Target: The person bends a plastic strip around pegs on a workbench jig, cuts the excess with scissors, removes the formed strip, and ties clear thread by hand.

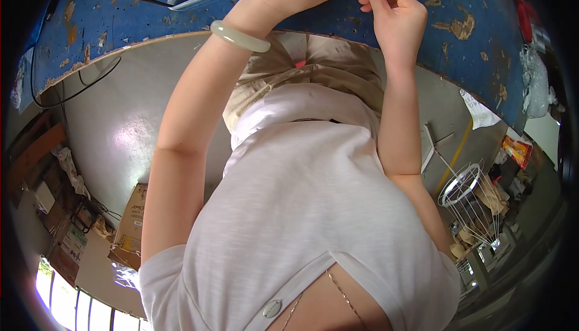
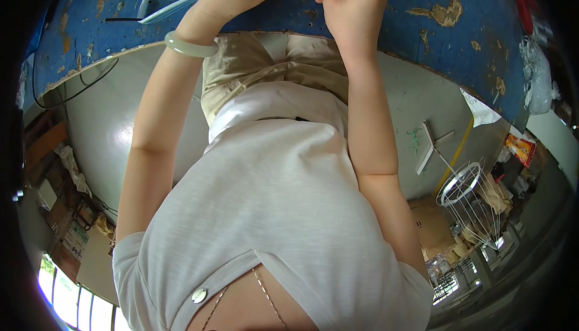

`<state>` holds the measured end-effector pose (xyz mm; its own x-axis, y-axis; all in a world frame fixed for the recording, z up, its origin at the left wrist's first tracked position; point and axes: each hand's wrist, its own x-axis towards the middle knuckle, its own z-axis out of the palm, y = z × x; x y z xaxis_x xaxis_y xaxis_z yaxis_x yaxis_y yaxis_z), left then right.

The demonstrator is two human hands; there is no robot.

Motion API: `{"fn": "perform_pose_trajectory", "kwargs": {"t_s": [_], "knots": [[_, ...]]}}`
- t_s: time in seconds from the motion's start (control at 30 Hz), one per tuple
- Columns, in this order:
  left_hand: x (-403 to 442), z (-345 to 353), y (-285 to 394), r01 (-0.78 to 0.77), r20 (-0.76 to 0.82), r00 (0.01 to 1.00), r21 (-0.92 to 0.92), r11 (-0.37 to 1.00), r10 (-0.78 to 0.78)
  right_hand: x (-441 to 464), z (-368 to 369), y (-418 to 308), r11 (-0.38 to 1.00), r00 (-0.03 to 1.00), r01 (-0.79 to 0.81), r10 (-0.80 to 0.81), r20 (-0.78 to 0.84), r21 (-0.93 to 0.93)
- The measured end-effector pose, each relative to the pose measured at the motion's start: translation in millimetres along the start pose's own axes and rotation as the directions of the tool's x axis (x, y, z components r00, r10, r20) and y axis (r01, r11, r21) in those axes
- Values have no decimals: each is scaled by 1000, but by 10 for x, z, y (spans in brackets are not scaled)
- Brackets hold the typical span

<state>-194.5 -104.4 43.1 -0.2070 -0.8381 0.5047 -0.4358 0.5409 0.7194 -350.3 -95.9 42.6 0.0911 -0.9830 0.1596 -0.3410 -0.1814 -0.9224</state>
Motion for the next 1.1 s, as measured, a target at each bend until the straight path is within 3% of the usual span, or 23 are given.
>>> {"fn": "perform_pose_trajectory", "kwargs": {"t_s": [0.2,0.3,0.6,0.7,1.1], "knots": [[-28,15,2,33,21,999,41,999,-34,-8,-7,12,999,1000,-17,16,6,35],[-36,-20,29,74,30,997,-131,989,-70,-11,-4,20,998,1000,-25,25,0,52],[-10,-4,-18,82,31,997,-159,984,-78,-13,-19,75,992,998,-67,66,10,109],[12,12,-66,18,77,997,-47,999,-14,11,-54,88,993,998,-19,13,56,115],[14,61,-88,-17,50,999,-47,999,19,22,-119,45,990,982,141,-141,126,9]]}}
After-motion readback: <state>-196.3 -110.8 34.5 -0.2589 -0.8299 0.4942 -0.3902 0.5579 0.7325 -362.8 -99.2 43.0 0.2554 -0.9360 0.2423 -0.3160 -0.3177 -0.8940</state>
